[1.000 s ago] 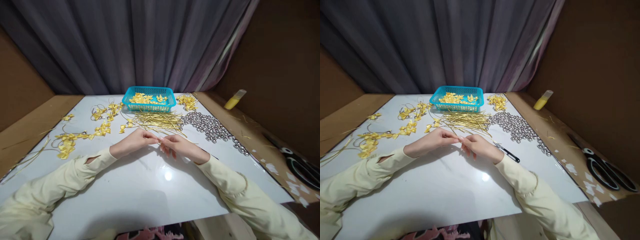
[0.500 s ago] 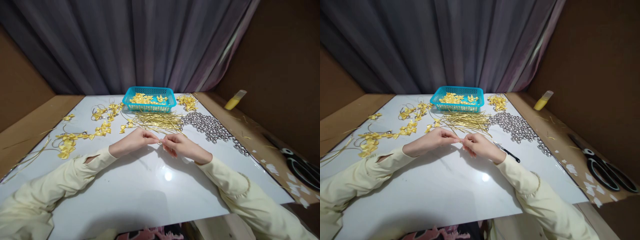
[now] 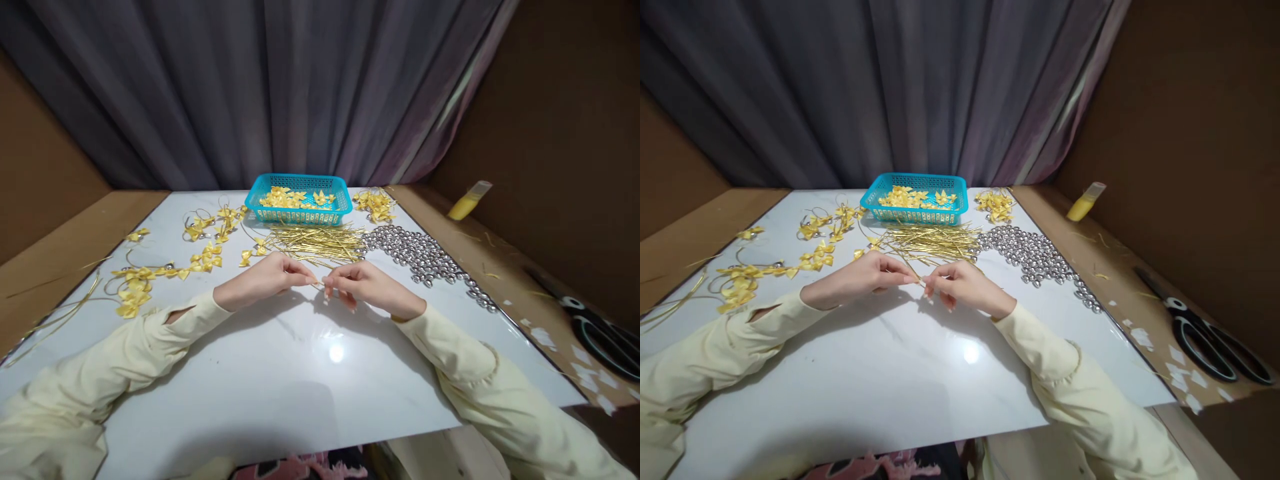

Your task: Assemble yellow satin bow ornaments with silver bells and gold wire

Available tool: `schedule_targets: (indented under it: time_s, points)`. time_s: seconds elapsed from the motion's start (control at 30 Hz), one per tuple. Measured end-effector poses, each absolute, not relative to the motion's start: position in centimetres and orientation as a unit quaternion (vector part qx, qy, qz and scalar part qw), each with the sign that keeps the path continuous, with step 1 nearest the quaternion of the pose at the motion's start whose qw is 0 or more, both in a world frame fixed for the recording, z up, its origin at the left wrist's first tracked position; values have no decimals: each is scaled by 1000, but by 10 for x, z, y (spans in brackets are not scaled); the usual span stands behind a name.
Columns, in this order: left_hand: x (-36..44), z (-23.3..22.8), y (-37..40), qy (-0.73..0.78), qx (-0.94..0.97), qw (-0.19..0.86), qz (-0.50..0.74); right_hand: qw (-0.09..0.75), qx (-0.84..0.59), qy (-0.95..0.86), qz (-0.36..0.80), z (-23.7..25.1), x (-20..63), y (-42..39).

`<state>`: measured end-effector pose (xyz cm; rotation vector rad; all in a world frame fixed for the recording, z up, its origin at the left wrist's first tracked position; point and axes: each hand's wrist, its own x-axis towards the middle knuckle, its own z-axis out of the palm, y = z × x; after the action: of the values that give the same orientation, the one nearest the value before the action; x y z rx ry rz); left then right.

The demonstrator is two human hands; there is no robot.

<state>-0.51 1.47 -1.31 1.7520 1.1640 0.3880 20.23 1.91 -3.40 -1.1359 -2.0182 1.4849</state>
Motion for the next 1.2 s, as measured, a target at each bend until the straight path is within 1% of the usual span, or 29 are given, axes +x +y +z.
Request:
schedule_targets:
  time_s: [0.23,0.53,0.63,0.8,0.97,1.03,1.2]
  points:
    - [-6,-10,15,484,714,481,156,225,-399,-705,541,-35,203,20]
    - [-7,-7,16,489,704,487,165,286,-423,-689,514,-38,203,18]
    - [-9,-6,17,487,701,492,171,289,-417,-676,535,-38,202,18]
    - [-11,-2,18,483,720,471,160,281,-386,-633,609,-43,203,21]
    - [-11,1,18,372,809,442,110,254,-370,-649,615,-44,201,19]
    - [-10,-1,16,344,811,459,116,246,-368,-664,603,-42,200,17]
    - [-4,-13,14,348,728,570,157,243,-374,-682,580,-40,198,15]
